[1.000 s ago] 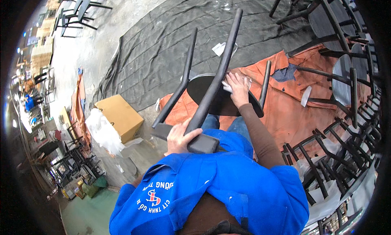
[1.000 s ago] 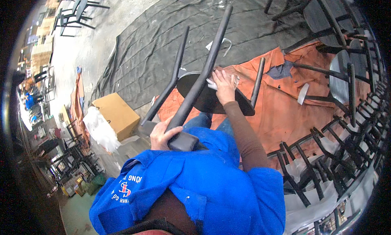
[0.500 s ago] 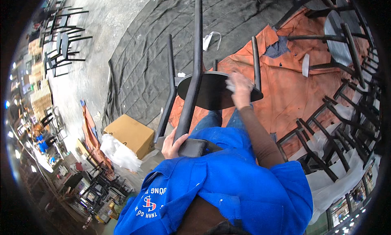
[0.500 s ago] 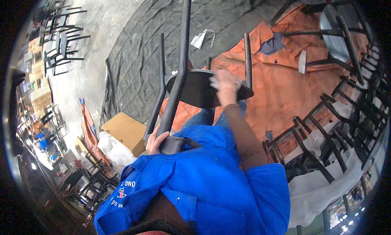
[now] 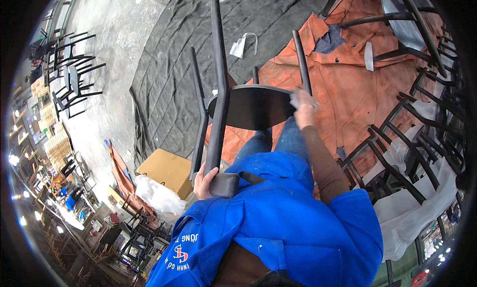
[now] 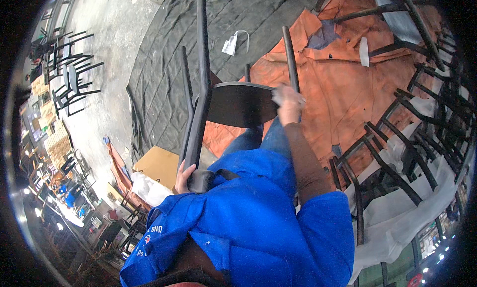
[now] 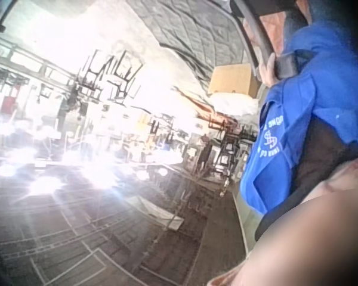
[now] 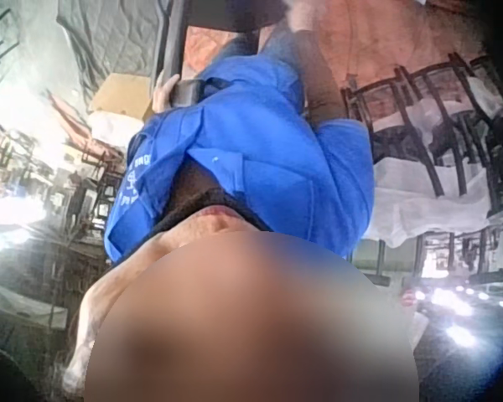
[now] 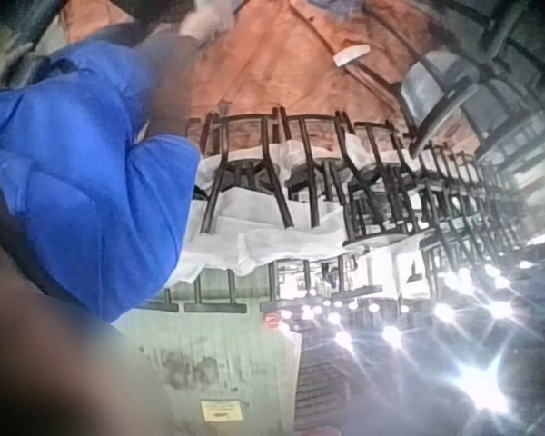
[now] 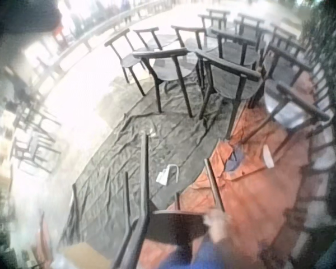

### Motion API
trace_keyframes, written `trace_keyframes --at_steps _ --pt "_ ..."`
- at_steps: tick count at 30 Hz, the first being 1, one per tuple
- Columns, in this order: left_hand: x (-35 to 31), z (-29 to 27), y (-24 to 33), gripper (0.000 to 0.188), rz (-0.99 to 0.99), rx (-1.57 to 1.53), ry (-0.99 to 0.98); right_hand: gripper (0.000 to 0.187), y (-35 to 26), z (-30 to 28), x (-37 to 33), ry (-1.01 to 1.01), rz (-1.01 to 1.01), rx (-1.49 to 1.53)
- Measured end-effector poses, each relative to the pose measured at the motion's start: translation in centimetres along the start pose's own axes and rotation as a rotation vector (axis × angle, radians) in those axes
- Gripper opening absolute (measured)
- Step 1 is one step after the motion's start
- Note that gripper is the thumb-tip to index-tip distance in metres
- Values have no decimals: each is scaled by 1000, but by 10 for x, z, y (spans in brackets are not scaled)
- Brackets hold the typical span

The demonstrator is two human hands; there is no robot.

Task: The person wipes the seat and legs of black chairs with a white cloth in a workshop. They handle multiple chairs one at a time, turning them over to clean different surfaces, then place them back in a row.

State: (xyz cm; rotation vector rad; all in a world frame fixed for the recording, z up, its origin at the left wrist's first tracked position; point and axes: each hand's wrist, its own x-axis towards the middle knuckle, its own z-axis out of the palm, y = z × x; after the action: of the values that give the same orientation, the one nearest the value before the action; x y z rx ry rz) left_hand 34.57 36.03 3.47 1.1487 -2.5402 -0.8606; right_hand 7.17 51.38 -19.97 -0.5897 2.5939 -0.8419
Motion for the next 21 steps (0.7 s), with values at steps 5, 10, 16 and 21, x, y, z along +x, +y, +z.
trace_keyframes --at_steps 5,10,16,21 --pt "-2 -1 0 35 -22 -13 -40 43 -22 22 4 94 -40 49" --pt "-3 -1 -3 38 -77 -38 20 51 -17 32 0 18 -150 -40" --pt "-8 -3 -5 40 -39 -21 10 39 34 9 -9 11 452 40" --pt "-4 -6 -7 38 -40 -73 12 55 -9 38 -8 136 -311 -75"
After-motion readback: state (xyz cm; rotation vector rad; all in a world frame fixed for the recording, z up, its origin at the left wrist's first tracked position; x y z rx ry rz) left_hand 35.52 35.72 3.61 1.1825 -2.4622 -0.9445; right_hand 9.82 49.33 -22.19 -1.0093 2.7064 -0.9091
